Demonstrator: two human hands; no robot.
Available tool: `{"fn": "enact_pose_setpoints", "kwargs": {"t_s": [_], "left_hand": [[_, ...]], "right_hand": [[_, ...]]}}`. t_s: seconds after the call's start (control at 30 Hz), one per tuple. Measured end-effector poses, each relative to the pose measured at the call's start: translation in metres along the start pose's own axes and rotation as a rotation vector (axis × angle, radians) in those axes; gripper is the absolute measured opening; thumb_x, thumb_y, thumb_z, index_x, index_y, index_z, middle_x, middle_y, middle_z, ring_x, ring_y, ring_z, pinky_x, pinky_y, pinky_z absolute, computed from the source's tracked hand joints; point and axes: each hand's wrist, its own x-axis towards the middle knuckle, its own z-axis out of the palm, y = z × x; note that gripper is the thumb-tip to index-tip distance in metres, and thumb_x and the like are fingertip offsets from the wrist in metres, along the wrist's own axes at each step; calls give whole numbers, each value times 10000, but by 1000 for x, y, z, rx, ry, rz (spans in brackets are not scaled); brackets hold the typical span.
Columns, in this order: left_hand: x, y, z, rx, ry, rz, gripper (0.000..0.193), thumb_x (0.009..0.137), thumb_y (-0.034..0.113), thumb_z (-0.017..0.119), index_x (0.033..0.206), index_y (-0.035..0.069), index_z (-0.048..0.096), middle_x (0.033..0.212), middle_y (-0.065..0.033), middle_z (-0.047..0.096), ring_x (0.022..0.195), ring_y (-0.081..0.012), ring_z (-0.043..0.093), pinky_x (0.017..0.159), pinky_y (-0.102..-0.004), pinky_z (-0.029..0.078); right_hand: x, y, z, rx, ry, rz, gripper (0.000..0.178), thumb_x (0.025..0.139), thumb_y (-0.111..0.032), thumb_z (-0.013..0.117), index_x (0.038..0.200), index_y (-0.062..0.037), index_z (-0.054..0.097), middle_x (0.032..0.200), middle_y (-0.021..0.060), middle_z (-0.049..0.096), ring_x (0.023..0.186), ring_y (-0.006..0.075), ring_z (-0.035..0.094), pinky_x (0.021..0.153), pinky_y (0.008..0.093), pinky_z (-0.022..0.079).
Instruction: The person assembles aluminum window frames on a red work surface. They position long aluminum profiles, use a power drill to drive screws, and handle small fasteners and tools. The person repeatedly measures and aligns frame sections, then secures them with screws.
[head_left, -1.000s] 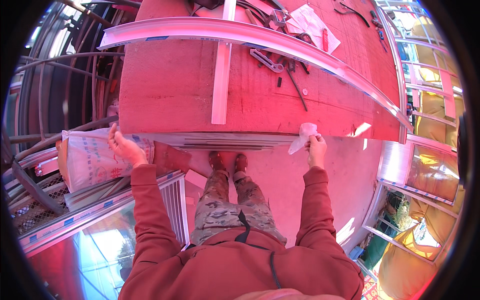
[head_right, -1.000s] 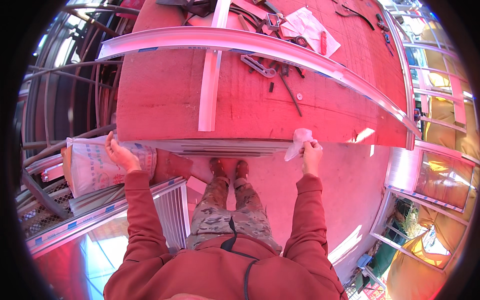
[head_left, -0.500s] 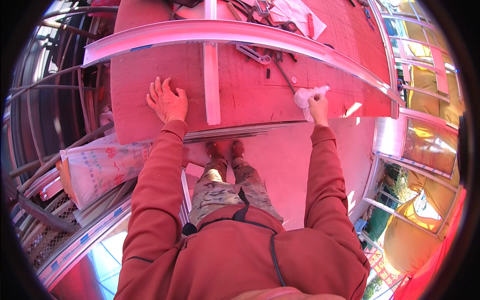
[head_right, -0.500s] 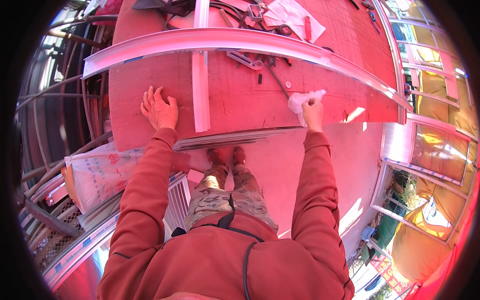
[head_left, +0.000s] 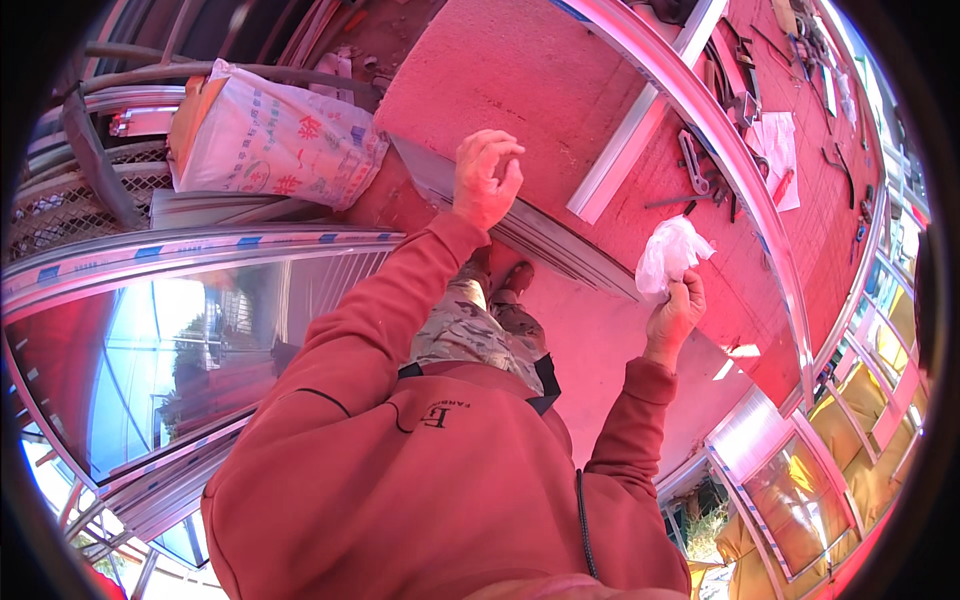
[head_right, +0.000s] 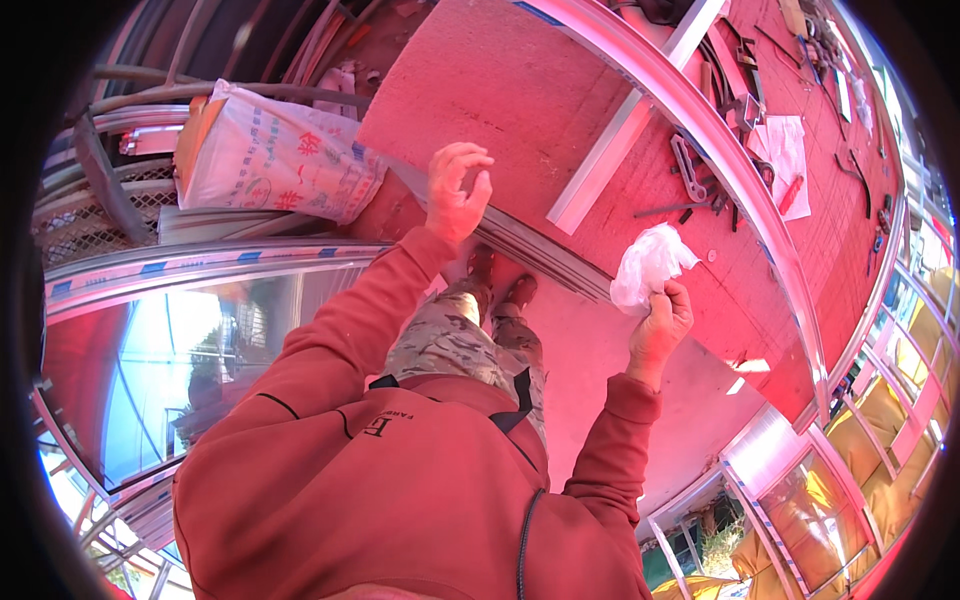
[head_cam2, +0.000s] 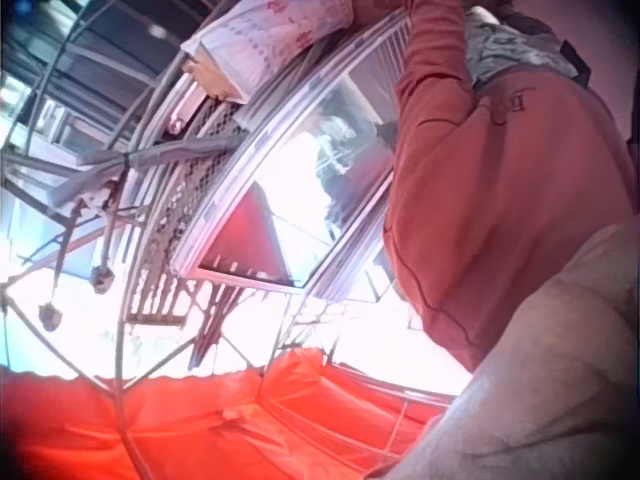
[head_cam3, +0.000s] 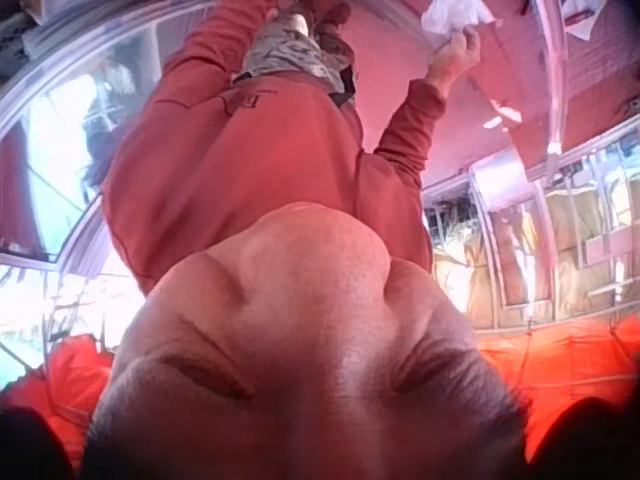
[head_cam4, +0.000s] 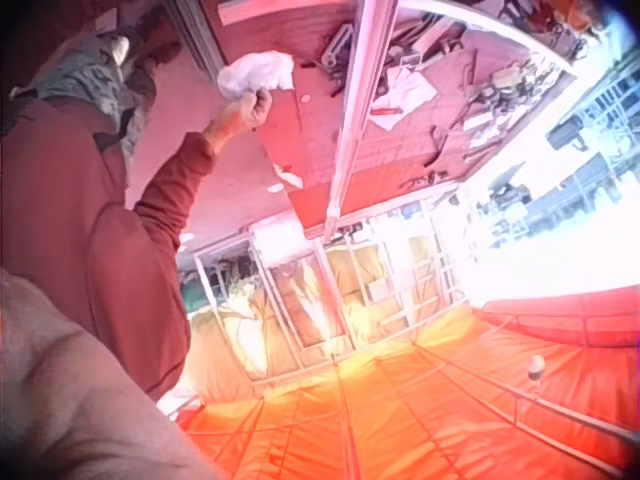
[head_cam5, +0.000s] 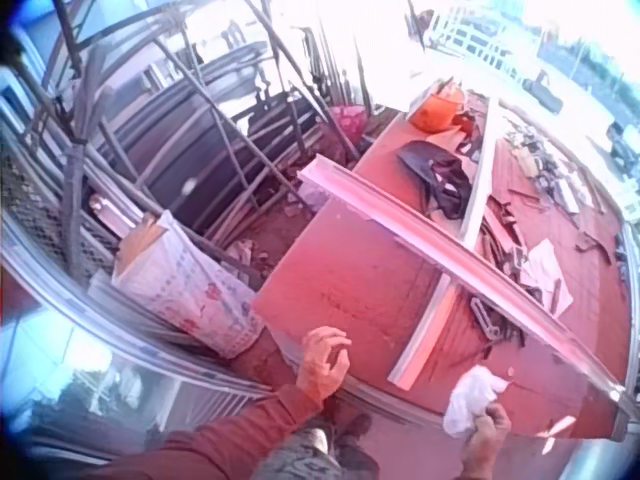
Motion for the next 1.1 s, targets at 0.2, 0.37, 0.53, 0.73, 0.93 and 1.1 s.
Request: {"fn": "enact_pose_setpoints", "kwargs": {"t_s": [0.2, 0.37, 0.53, 0.73, 0.93, 1.1], "left_hand": [[-66, -135, -49, -98, 590, -846, 426, 812, 119, 608, 1191, -51, 516, 1156, -141, 582, 1025, -231, 558, 938, -338, 425], [-40, -201, -74, -334, 291, -812, 333, 846, 128, 565, 1142, -22, 589, 1072, -102, 628, 961, -193, 568, 881, -306, 429], [-35, -235, -82, -465, 160, -764, 205, 866, 109, 556, 1038, 23, 628, 967, -35, 634, 854, -131, 559, 780, -262, 442], [-40, -245, -83, -501, 155, -761, 232, 877, 97, 575, 1093, 24, 615, 1000, -24, 622, 895, -127, 556, 821, -261, 435], [-50, -259, -91, -443, 105, -765, 305, 853, 98, 665, 1139, 20, 595, 1064, -31, 609, 977, -143, 542, 894, -284, 404], [-47, -237, -90, -419, 140, -797, 347, 847, 131, 709, 1149, 22, 577, 1086, -34, 597, 991, -142, 526, 906, -287, 393]], "right_hand": [[-53, 21, 2, -45, -15, 65, 114, 820, 40, 501, 846, -3, 604, 870, 12, 598, 783, 83, 529, 745, 216, 428], [-87, 60, -74, -162, 314, 265, 114, 828, -1, 511, 885, -5, 610, 822, -6, 574, 730, 66, 497, 640, 212, 398], [-96, 65, -160, -184, 670, 313, 72, 854, -72, 566, 918, -41, 580, 792, 11, 574, 711, 108, 546, 638, 258, 444], [-65, 56, -170, -270, 681, 49, 61, 861, -71, 575, 897, -23, 586, 799, 18, 581, 709, 105, 544, 640, 251, 447], [-7, 47, -169, -404, 690, -174, 95, 855, -74, 588, 857, 15, 624, 811, 41, 623, 743, 125, 577, 676, 273, 475], [17, 68, -178, -852, 419, -249, 116, 839, -79, 577, 860, 7, 653, 838, 104, 674, 765, 182, 624, 733, 306, 494]]}}
